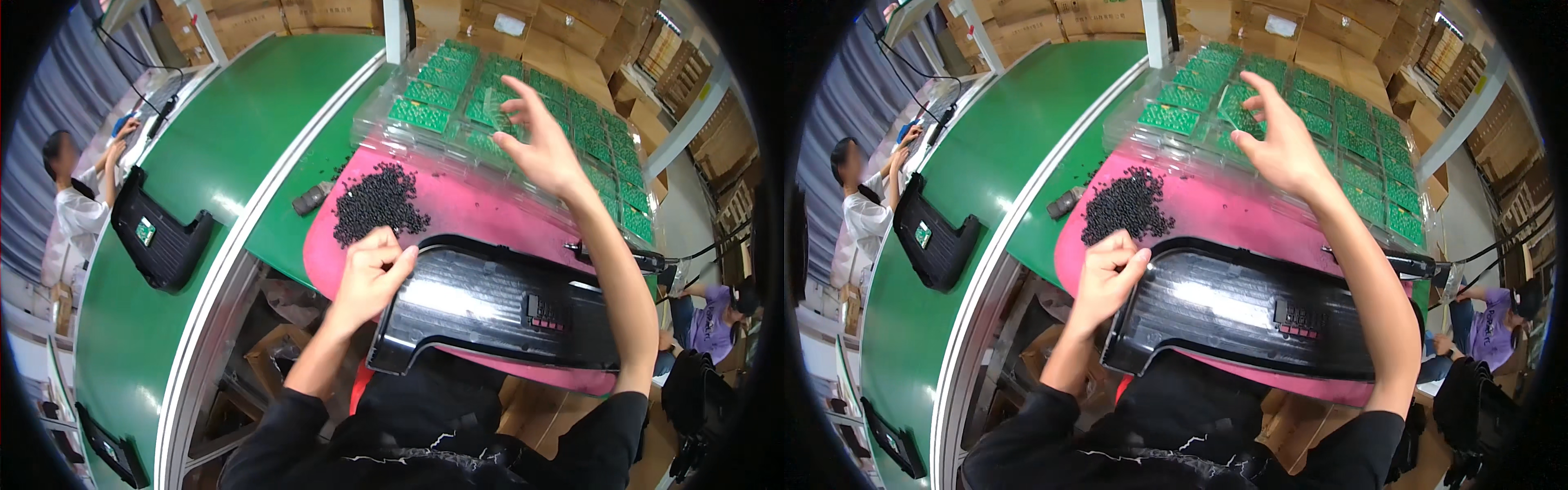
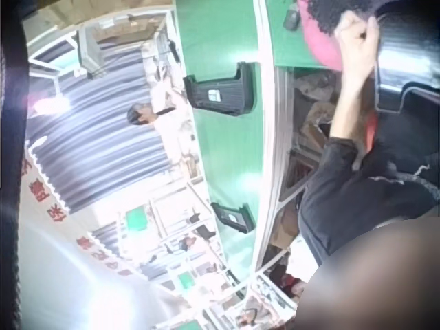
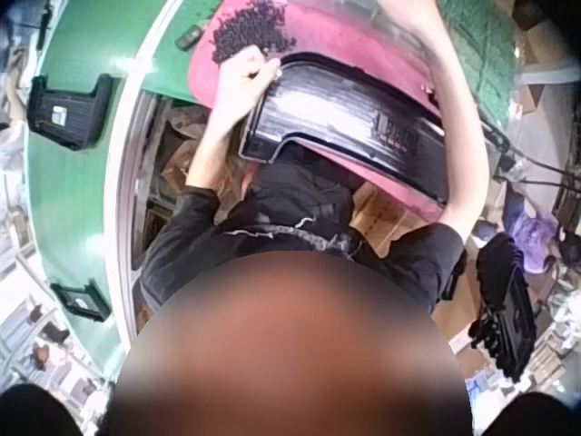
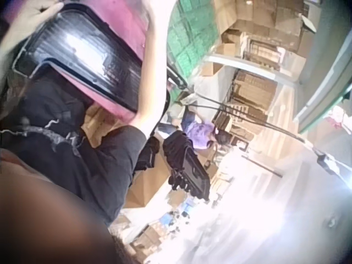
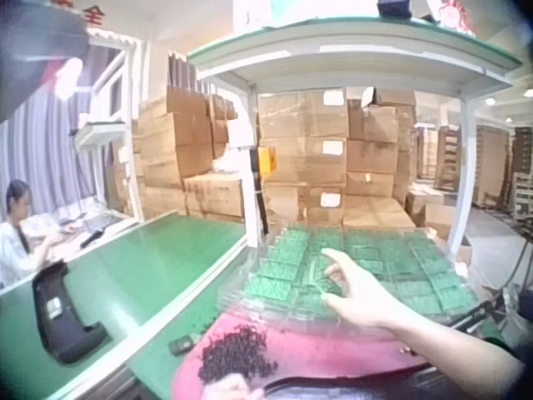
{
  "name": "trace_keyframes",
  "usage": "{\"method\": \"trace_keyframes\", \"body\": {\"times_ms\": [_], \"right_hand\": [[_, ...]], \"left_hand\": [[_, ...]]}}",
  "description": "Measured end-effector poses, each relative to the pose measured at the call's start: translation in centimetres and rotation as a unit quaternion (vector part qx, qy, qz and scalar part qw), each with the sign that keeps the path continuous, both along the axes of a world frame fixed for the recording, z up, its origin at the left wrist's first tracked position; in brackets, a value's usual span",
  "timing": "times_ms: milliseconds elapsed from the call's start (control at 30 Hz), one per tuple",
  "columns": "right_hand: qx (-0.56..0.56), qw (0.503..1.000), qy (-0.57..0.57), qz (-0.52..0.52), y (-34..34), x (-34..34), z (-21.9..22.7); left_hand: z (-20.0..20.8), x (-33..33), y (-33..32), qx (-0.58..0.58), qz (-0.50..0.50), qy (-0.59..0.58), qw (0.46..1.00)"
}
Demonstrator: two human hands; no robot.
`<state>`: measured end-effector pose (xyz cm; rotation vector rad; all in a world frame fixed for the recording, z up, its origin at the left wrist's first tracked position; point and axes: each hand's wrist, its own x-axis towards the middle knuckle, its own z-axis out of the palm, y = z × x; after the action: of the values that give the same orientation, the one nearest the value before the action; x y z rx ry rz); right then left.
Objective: Assembling a circuit board into a plastic housing using an electric screwdriver.
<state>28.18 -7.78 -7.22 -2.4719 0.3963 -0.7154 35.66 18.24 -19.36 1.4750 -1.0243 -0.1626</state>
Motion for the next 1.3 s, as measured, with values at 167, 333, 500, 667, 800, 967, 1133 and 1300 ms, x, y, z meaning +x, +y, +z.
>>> {"method": "trace_keyframes", "body": {"times_ms": [167,333,500,667,800,967,1133,1300], "right_hand": [[0.290,0.942,-0.107,0.128,6.4,-7.7,2.3],[0.321,0.925,-0.179,0.099,9.4,-13.0,1.6],[0.305,0.933,-0.191,-0.008,7.9,-17.8,0.3],[0.252,0.963,-0.035,-0.095,6.4,-22.6,-2.1],[0.113,0.986,0.113,-0.056,5.4,-24.4,-4.2],[0.106,0.983,0.124,-0.083,5.6,-24.5,-5.5],[0.104,0.981,0.133,-0.096,5.7,-24.3,-5.6],[0.097,0.981,0.139,-0.094,5.7,-24.1,-5.7]], "left_hand": [[6.2,-0.2,-1.8,0.044,-0.082,-0.142,0.985],[9.4,-2.9,-5.9,0.005,-0.255,-0.092,0.962],[10.0,-4.4,-8.5,0.075,-0.332,0.057,0.938],[9.0,-5.2,-11.0,0.177,-0.392,-0.018,0.903],[7.0,-5.8,-11.1,0.243,-0.409,-0.217,0.853],[6.2,-6.6,-11.1,0.290,-0.402,-0.262,0.828],[5.8,-6.6,-11.3,0.274,-0.400,-0.269,0.832],[5.5,-6.4,-11.3,0.257,-0.397,-0.271,0.839]]}}
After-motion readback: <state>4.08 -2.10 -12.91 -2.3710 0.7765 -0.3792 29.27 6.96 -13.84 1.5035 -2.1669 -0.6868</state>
